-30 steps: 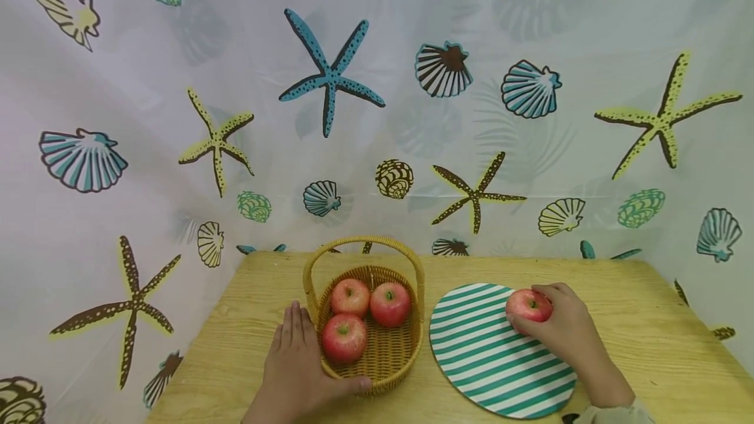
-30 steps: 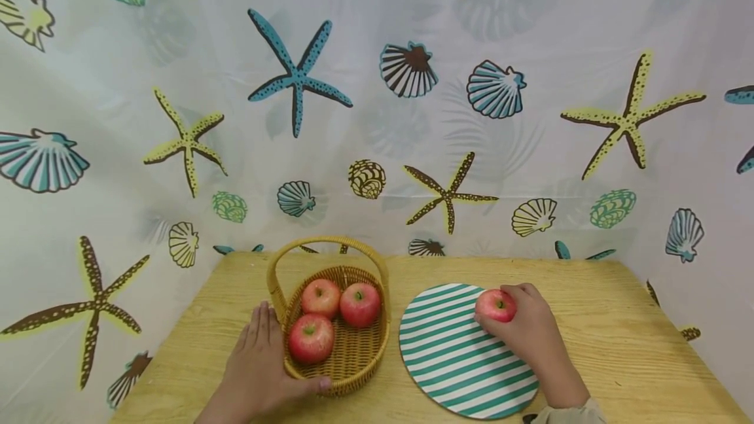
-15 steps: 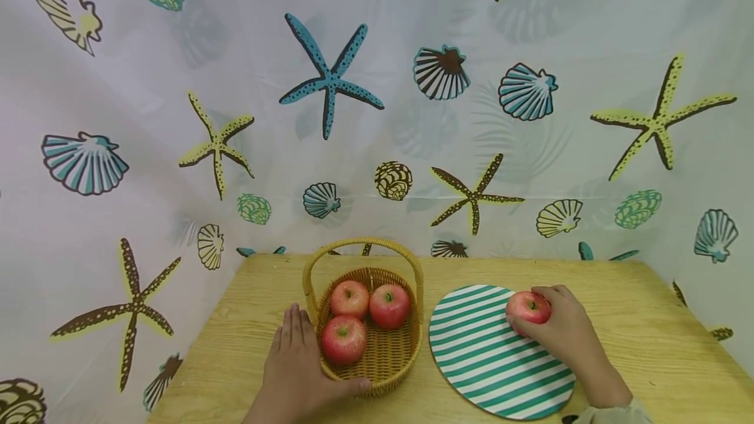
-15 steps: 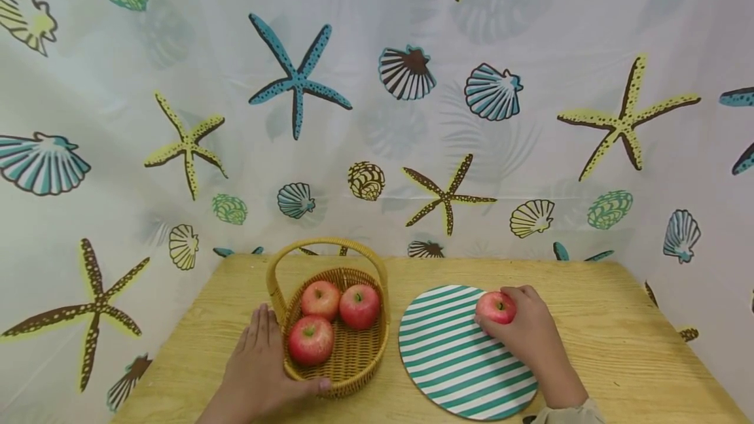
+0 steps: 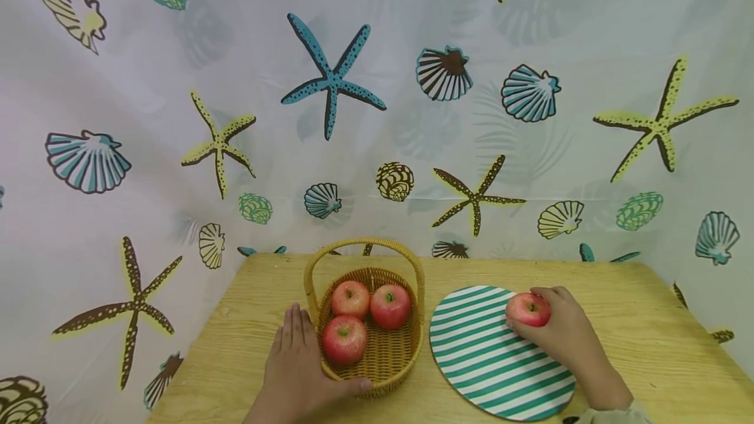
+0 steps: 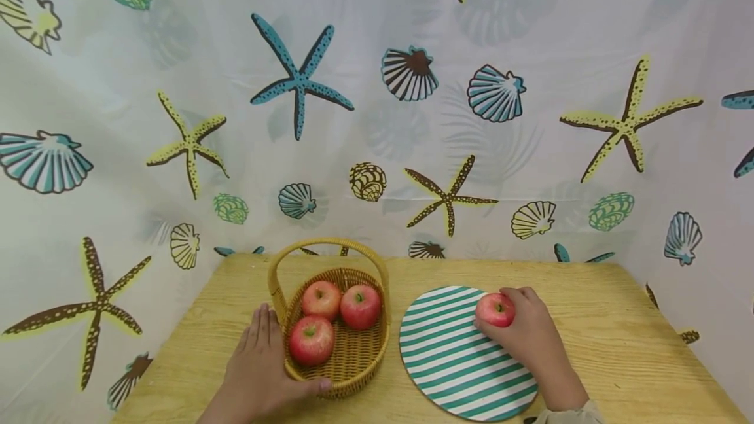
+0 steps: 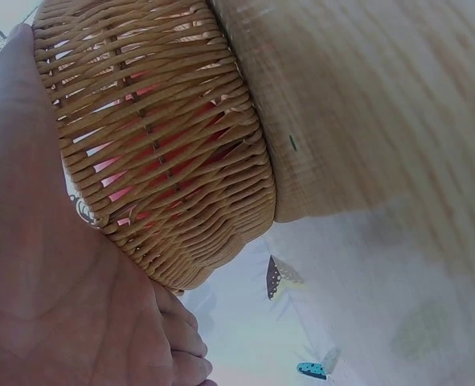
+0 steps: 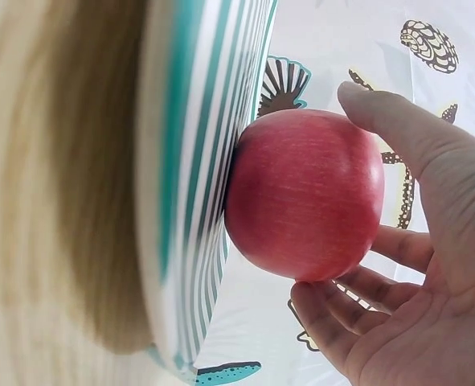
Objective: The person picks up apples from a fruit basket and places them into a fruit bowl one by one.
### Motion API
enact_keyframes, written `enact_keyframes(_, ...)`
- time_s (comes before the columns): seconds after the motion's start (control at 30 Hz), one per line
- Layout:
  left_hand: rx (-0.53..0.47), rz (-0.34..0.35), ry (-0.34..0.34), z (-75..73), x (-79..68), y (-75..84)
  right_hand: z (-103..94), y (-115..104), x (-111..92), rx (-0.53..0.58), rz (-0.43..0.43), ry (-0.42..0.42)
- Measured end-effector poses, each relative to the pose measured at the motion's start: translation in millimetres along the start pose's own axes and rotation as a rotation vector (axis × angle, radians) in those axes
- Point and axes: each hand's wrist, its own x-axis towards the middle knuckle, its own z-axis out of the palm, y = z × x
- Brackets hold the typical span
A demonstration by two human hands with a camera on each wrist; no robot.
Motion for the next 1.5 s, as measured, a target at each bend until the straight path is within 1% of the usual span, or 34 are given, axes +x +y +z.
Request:
enact_keyframes(0.43,0.009,0.002,-0.002,0.8,-0.1,-0.7,-5.2,-4,-2,-0.008,-0.01,0.01)
enact_keyframes(0.7,0.008,0.001,-0.006,-0.7,-0.8,0.1,-6.6,-12,-4,-0.033,-0.056,0.037)
enact_keyframes(0.97,-0.007,0.003,0.006,-1.9,-1.2,1.1,-7.5,-35,-9,0.01,-0.082,0.019)
enact_keyframes(1.17,0.0,0.008,0.01,1.0,-0.4,-0.3,-2.3,-56,-15,0.02,-0.147,0.017)
enact_keyframes(1.37,-0.01,0.011,0.003,2.1,0.5,-1.3,4.8,-79,-23,0.041,-0.24,0.036)
enact_keyframes(1.5,-0.009,0.006,-0.003,2.6,0.7,-2.5,8.8,-98,-29,0.068,-0.276,0.012)
